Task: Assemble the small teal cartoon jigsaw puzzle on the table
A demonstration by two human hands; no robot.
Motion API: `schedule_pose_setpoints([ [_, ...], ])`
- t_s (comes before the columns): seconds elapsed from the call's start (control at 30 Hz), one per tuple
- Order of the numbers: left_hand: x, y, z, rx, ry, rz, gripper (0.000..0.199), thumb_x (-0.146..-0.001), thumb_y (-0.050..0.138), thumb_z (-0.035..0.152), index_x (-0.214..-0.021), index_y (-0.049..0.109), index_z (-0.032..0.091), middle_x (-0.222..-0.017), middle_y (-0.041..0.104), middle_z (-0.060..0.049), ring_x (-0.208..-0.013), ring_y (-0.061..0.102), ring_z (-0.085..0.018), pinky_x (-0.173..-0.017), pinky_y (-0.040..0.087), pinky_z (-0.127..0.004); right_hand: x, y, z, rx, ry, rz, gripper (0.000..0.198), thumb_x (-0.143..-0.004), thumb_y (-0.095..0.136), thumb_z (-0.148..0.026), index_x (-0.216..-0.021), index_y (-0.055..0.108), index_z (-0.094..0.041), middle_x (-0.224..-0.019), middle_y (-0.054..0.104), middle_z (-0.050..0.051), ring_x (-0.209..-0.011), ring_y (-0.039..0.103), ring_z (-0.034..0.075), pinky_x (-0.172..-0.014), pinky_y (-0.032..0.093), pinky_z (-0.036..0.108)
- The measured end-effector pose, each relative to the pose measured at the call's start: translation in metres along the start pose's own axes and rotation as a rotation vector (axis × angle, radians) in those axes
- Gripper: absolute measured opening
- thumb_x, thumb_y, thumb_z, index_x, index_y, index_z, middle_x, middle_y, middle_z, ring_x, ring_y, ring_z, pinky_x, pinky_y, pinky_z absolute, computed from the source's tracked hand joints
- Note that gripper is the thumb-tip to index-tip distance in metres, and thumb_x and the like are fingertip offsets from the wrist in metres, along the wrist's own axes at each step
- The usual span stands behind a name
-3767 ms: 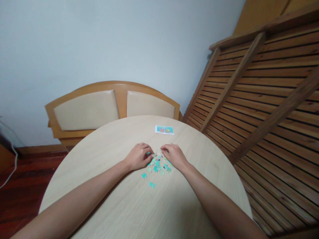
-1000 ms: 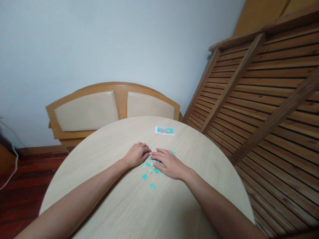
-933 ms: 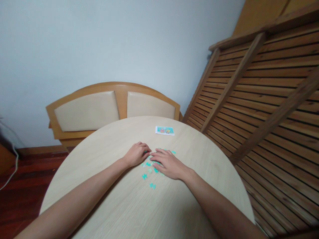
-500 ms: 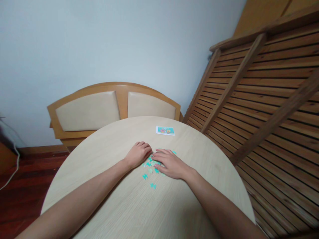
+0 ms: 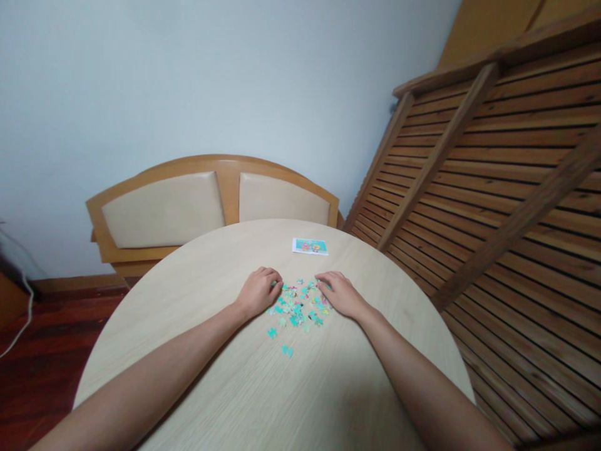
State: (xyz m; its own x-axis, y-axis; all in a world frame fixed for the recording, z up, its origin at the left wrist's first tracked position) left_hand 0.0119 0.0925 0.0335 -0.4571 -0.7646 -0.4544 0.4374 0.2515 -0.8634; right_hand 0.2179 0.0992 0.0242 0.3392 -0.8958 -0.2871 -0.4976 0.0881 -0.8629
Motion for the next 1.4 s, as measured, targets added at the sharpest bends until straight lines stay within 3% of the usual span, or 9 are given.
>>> schedule_pose_setpoints([
  [0.13, 0.0, 0.0, -0.009, -0.012, -0.067, 0.027, 0.022, -0.095, 0.05, 0.027, -0.087, 0.069, 0.019, -0.098, 0.07, -0.009, -0.094, 0.062, -0.026, -0.087, 0.049, -0.04, -0.001, 0.003, 0.012, 0.061, 0.098, -0.026, 0.041, -0.099, 0.043, -0.04, -0.129, 0.063, -0.019, -0.135, 0.061, 0.011, -0.128, 0.05, 0.027, -0.109, 0.037, 0.045],
  [0.3, 0.0, 0.001, -0.017, -0.007, -0.102, 0.044, 0.022, -0.095, 0.05, 0.029, -0.089, 0.068, 0.018, -0.097, 0.07, -0.009, -0.095, 0.062, -0.026, -0.088, 0.05, -0.042, 0.004, 0.01, 0.017, 0.125, 0.181, -0.127, 0.055, -0.101, 0.036, -0.049, -0.145, 0.049, -0.018, -0.155, 0.041, 0.013, -0.144, 0.034, 0.031, -0.115, 0.028, 0.051],
  [0.43, 0.003, 0.003, -0.01, 0.035, -0.019, 0.009, 0.02, -0.093, 0.054, 0.031, -0.103, 0.067, 0.019, -0.11, 0.07, -0.008, -0.105, 0.062, -0.025, -0.096, 0.049, -0.04, 0.014, 0.016, -0.014, 0.127, 0.072, -0.171, 0.065, -0.099, 0.034, -0.06, -0.151, 0.041, -0.021, -0.161, 0.03, 0.011, -0.15, 0.021, 0.032, -0.12, 0.018, 0.053],
  [0.63, 0.01, 0.01, 0.002, 0.078, 0.102, -0.056, 0.048, -0.089, 0.063, 0.047, -0.125, 0.059, 0.016, -0.133, 0.06, -0.015, -0.125, 0.055, -0.029, -0.109, 0.042, -0.044, 0.025, 0.034, -0.065, 0.087, -0.098, -0.226, 0.068, -0.097, 0.037, -0.064, -0.154, 0.033, -0.027, -0.163, 0.025, 0.007, -0.152, 0.016, 0.03, -0.121, 0.013, 0.055],
  [0.8, 0.014, 0.015, 0.003, 0.082, 0.113, -0.094, 0.057, -0.086, 0.066, 0.05, -0.131, 0.055, 0.018, -0.14, 0.056, -0.015, -0.132, 0.05, -0.031, -0.113, 0.037, -0.049, 0.025, 0.037, -0.047, 0.126, -0.048, -0.264, 0.062, -0.102, 0.026, -0.057, -0.155, 0.032, -0.026, -0.163, 0.025, 0.007, -0.152, 0.015, 0.03, -0.12, 0.012, 0.058],
  [1.0, 0.013, 0.012, 0.007, 0.121, 0.134, -0.095, 0.051, -0.082, 0.065, 0.033, -0.13, 0.055, 0.018, -0.137, 0.058, -0.013, -0.129, 0.052, -0.03, -0.113, 0.038, -0.047, 0.027, 0.028, -0.03, 0.099, -0.044, -0.33, 0.061, -0.104, 0.022, -0.053, -0.157, 0.027, -0.024, -0.165, 0.02, 0.007, -0.153, 0.009, 0.029, -0.122, 0.014, 0.054],
  [1.13, 0.013, 0.004, 0.018, 0.162, 0.179, -0.078, 0.048, -0.085, 0.062, 0.031, -0.131, 0.055, 0.018, -0.137, 0.058, -0.012, -0.128, 0.052, -0.028, -0.112, 0.039, -0.046, 0.026, 0.015, -0.038, 0.029, -0.152, -0.297, 0.055, -0.102, 0.036, -0.05, -0.15, 0.042, -0.023, -0.162, 0.028, 0.01, -0.152, 0.017, 0.027, -0.122, 0.019, 0.05],
  [1.27, 0.015, -0.003, 0.035, 0.194, 0.223, -0.082, 0.039, -0.088, 0.062, 0.034, -0.125, 0.06, 0.023, -0.135, 0.059, -0.01, -0.126, 0.053, -0.028, -0.11, 0.04, -0.046, 0.025, 0.005, -0.046, -0.006, -0.252, -0.233, 0.036, -0.094, 0.056, -0.044, -0.125, 0.063, -0.026, -0.152, 0.045, 0.008, -0.147, 0.028, 0.029, -0.12, 0.023, 0.051],
  [1.4, 0.017, -0.004, 0.046, 0.216, 0.259, -0.111, 0.033, -0.087, 0.064, 0.033, -0.118, 0.064, 0.025, -0.13, 0.061, -0.009, -0.122, 0.055, -0.027, -0.107, 0.042, -0.044, 0.025, 0.002, -0.052, -0.049, -0.283, -0.197, 0.02, -0.093, 0.06, -0.037, -0.107, 0.069, -0.026, -0.139, 0.057, 0.007, -0.14, 0.039, 0.028, -0.117, 0.028, 0.05],
])
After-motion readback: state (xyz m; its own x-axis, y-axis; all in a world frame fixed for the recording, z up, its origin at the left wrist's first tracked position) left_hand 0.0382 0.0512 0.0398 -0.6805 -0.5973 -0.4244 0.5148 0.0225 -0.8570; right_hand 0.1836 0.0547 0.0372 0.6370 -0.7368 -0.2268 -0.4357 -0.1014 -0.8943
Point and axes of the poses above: each hand's wrist, its own x-axis away from the middle knuckle, its own y-axis out of the palm, z = x × y, the point moved 8 cm from there along -x, towards the middle knuckle
